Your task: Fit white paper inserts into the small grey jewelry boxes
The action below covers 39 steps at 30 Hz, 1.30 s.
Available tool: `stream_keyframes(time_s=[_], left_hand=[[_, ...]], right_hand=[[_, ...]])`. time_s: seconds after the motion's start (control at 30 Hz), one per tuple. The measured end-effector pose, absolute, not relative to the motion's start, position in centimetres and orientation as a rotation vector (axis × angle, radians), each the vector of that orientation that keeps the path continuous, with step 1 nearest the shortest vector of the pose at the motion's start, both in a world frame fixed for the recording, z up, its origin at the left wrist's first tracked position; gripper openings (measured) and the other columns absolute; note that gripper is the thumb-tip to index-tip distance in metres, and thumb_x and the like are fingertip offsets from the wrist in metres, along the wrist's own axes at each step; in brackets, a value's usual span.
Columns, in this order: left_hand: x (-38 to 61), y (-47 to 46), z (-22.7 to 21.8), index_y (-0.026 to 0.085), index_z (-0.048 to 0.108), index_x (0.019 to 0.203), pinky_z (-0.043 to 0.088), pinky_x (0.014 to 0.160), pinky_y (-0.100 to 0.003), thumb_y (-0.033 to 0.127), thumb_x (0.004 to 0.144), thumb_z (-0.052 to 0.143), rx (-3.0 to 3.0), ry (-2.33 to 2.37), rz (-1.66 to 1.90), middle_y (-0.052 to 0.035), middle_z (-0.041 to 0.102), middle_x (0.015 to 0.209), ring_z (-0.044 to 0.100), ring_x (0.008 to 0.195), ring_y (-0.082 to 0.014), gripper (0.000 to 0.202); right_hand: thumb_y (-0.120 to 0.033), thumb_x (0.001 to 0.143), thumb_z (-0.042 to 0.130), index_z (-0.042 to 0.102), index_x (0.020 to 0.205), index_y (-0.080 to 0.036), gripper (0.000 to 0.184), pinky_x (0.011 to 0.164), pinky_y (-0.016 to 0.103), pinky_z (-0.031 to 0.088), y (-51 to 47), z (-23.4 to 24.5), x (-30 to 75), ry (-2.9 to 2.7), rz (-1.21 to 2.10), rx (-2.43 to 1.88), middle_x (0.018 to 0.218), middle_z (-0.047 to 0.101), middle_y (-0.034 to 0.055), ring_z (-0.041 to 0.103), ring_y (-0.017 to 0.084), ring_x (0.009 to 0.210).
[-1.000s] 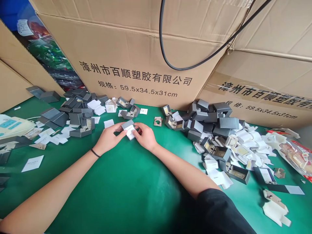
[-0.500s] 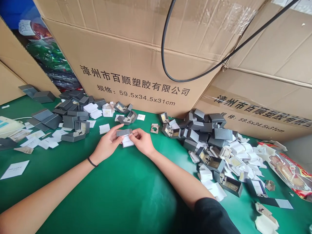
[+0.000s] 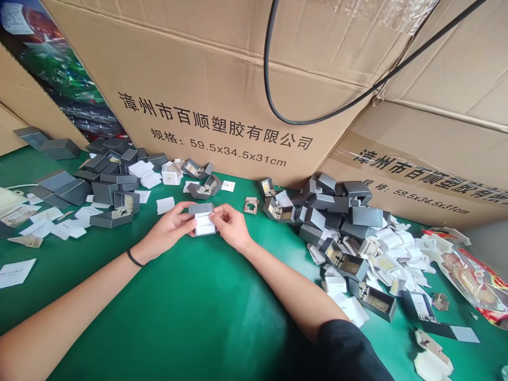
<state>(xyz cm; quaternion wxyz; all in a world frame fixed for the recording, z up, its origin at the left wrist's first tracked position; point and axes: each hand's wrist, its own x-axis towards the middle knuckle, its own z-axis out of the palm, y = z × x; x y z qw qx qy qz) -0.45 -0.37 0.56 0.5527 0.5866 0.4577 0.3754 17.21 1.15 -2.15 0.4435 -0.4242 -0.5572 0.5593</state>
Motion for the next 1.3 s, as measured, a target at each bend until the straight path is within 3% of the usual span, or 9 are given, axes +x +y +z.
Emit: stream_keyframes(time_s=[0.37,0.53,0.67,0.8,0.93,1.13,1.23,1.3], left_hand=[[-0.12,-0.61,0.83,0.017,0.048,0.114,0.047,0.053,-0.024,0.039,0.074,0.064,1.317,1.144,0.924,-0.0084,0.066,0.096,0.059,0.07,-0.0153,0.049],[-0.57,-0.32,0.8,0.018,0.046,0.121,0.048,0.059,-0.026,0.04,0.077,0.06,1.344,1.12,0.85,-0.0072,0.067,0.096,0.061,0.076,-0.0177,0.051],[-0.79,-0.01,0.38,0.016,0.058,0.111,0.049,0.065,-0.029,0.046,0.08,0.056,1.437,1.115,0.803,-0.0084,0.066,0.099,0.061,0.085,-0.0214,0.043],[-0.82,0.07,0.01,0.016,0.064,0.106,0.049,0.062,-0.029,0.047,0.078,0.058,1.407,1.123,0.833,-0.0078,0.068,0.094,0.061,0.079,-0.0208,0.042],[-0.76,-0.06,-0.02,0.015,0.069,0.096,0.049,0.058,-0.027,0.045,0.072,0.065,1.305,1.161,0.867,-0.006,0.069,0.081,0.062,0.072,-0.0188,0.039],[-0.61,-0.01,0.29,0.016,0.071,0.097,0.052,0.057,-0.028,0.044,0.07,0.067,1.242,1.175,0.817,-0.0053,0.07,0.078,0.063,0.069,-0.0188,0.039],[-0.59,0.06,0.48,0.015,0.07,0.096,0.05,0.055,-0.026,0.043,0.069,0.068,1.22,1.191,0.829,-0.0052,0.069,0.077,0.062,0.067,-0.0174,0.039],[-0.55,0.04,0.57,0.014,0.069,0.096,0.049,0.055,-0.025,0.041,0.068,0.068,1.2,1.211,0.83,-0.0052,0.068,0.078,0.061,0.068,-0.0167,0.038]], right_hand=[[-0.044,0.075,0.059,0.046,0.074,-0.02,0.027,0.038,0.019,0.037,1.12,-2.22,17.2,-1.473,1.358,-1.048,0.054,0.049,-0.0072,0.043,0.007,0.042],[-0.049,0.075,0.059,0.045,0.07,-0.021,0.032,0.036,0.019,0.036,0.79,-1.8,16.94,-1.468,1.354,-1.105,0.051,0.05,-0.007,0.045,0.008,0.04],[-0.05,0.077,0.057,0.046,0.072,-0.02,0.032,0.038,0.02,0.041,0.56,-1.85,16.96,-1.479,1.353,-1.087,0.05,0.053,-0.0065,0.049,0.008,0.039],[-0.049,0.078,0.056,0.046,0.072,-0.02,0.031,0.041,0.019,0.043,0.52,-1.89,16.99,-1.495,1.353,-1.067,0.052,0.053,-0.0062,0.051,0.008,0.042],[-0.047,0.077,0.058,0.044,0.07,-0.02,0.031,0.042,0.019,0.041,0.7,-1.9,16.96,-1.504,1.378,-1.017,0.052,0.051,-0.0064,0.049,0.007,0.044],[-0.043,0.076,0.06,0.043,0.071,-0.02,0.029,0.04,0.019,0.037,1.01,-1.99,16.89,-1.548,1.363,-1.042,0.054,0.049,-0.0066,0.048,0.008,0.044],[-0.041,0.077,0.058,0.044,0.083,-0.021,0.025,0.044,0.021,0.04,0.74,-1.85,16.86,-1.622,1.187,-1.144,0.06,0.054,-0.0058,0.05,0.01,0.047],[-0.04,0.074,0.062,0.043,0.092,-0.021,0.032,0.048,0.022,0.042,0.5,-1.76,16.98,-1.67,0.887,-1.25,0.071,0.058,-0.0034,0.053,0.011,0.055]])
